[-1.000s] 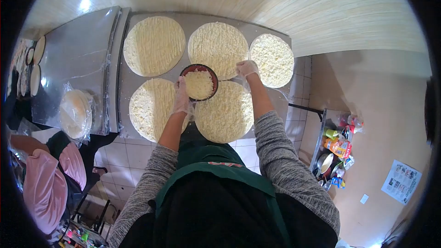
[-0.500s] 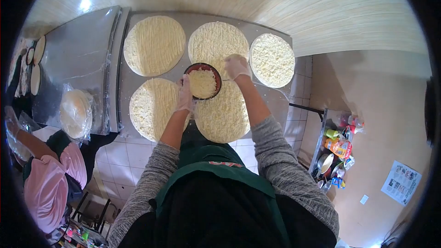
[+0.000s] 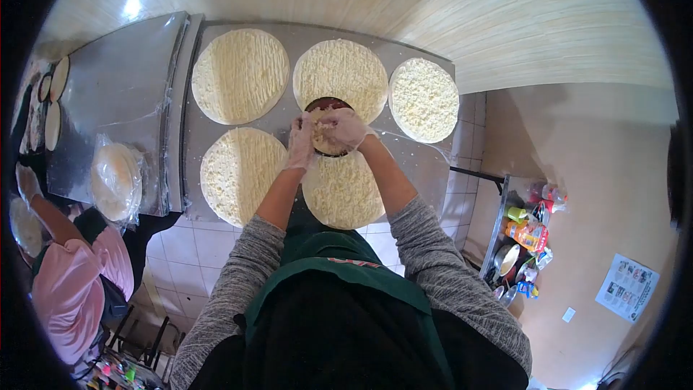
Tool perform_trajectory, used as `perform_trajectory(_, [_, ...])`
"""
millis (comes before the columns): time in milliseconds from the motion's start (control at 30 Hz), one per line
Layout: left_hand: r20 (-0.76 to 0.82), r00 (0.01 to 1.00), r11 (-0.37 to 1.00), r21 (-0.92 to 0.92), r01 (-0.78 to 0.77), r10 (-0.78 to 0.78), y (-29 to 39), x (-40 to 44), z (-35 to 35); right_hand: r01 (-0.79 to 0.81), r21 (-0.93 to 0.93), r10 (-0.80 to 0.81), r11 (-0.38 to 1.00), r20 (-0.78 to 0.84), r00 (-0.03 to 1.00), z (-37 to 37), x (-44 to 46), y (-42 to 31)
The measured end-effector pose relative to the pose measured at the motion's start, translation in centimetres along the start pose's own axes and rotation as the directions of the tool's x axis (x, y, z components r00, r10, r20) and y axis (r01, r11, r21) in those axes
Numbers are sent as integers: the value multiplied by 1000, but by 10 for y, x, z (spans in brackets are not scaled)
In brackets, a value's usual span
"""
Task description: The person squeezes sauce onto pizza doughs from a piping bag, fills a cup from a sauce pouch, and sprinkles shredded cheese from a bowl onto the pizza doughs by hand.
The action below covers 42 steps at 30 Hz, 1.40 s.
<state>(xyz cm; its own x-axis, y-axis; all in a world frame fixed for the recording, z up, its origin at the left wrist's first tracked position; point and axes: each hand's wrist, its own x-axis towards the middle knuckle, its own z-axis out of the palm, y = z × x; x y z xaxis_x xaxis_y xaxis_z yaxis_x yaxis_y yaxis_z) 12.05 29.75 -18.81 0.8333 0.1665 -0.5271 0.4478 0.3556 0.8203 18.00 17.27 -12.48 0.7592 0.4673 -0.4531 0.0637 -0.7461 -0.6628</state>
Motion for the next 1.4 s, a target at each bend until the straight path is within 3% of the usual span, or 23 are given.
perform_trajectory(100, [-48, 998, 990, 138, -34, 41, -21, 16, 2, -3, 51, 9, 999, -120, 993, -17, -2, 13])
perform_trajectory(167, [-84, 992, 960, 271, -70, 96, -20, 16, 5, -142, 461, 246, 876, -172, 954, -31, -1, 25])
perform_trajectory(233, [-106, 991, 960, 276, -50, 82, -14, 12, 3, -172, 424, 318, 889, -303, 898, -42, 6, 61])
perform_trajectory(300, [-126, 990, 959, 283, -31, 69, -13, 10, -1, -285, 196, 341, 938, -390, 855, -47, 23, 112])
perform_trajectory(367, [-107, 994, 998, 59, -14, 20, -18, 9, -9, -293, 138, 324, 946, -420, 847, -47, 46, 167])
perform_trajectory(400, [-110, 994, 998, 57, -16, 22, -19, 9, -14, -304, 82, 308, 949, -448, 839, -50, 59, 186])
perform_trajectory(467, [-46, 999, 988, -152, -27, 20, -23, 5, -23, -350, -24, 297, 937, -477, 827, -65, 91, 208])
perform_trajectory(533, [-64, 998, 985, -173, -5, -6, -5, -9, -28, -391, -128, 281, 911, -502, 818, -76, 107, 196])
perform_trajectory(567, [-76, 997, 981, -193, 18, -33, 3, -16, -31, -362, -504, 116, 784, -454, 883, -90, 109, 164])
perform_trajectory(600, [-83, 996, 981, -196, 16, -33, 6, -19, -34, -280, -800, -21, 531, -343, 939, -98, 112, 145])
perform_trajectory(733, [-113, 994, 988, -156, -20, 2, 14, -23, -46, -263, -842, -205, 471, -394, 896, -98, 168, 147])
perform_trajectory(833, [-160, 987, 994, -104, -24, 7, 16, -24, -51, -194, -839, -158, 509, -313, 937, -97, 192, 111])
perform_trajectory(933, [-163, 987, 988, -148, -37, 13, 11, -22, -57, -270, -729, -46, 629, -382, 923, -77, 220, 97])
perform_trajectory(1000, [-134, 991, 976, -215, -35, 6, 10, -21, -58, -120, -934, -93, 338, -160, 983, -56, 242, 109])
perform_trajectory(1033, [-150, 989, 983, -181, -24, -3, 13, -22, -58, -118, -935, -93, 334, -158, 983, -53, 232, 93])
perform_trajectory(1100, [-169, 986, 988, -153, -16, -10, 22, -26, -56, -134, -641, -41, 756, -251, 967, -55, 204, 55])
perform_trajectory(1133, [-172, 985, 984, -180, -16, -16, 28, -30, -52, -178, -720, -57, 671, -290, 955, -50, 213, 68])
perform_trajectory(1167, [-175, 984, 978, -206, -16, -21, 32, -32, -51, -176, -722, -59, 670, -288, 956, -51, 210, 72])
perform_trajectory(1233, [-180, 984, 984, -176, -28, -4, 24, -29, -55, -314, -555, 49, 770, -440, 897, -51, 199, 76])
perform_trajectory(1267, [-182, 983, 989, -146, -37, 10, 19, -26, -55, -314, -555, 49, 770, -440, 897, -49, 198, 75])
perform_trajectory(1333, [-175, 984, 980, -194, -49, 15, 12, -23, -55, -160, -724, -132, 671, -328, 935, -41, 196, 75])
perform_trajectory(1367, [-168, 986, 968, -243, -60, 19, 8, -22, -55, -159, -724, -131, 671, -327, 936, -38, 197, 74])
perform_trajectory(1400, [-169, 986, 968, -244, -57, 16, 4, -20, -56, -86, -808, -66, 583, -153, 986, -38, 185, 52])
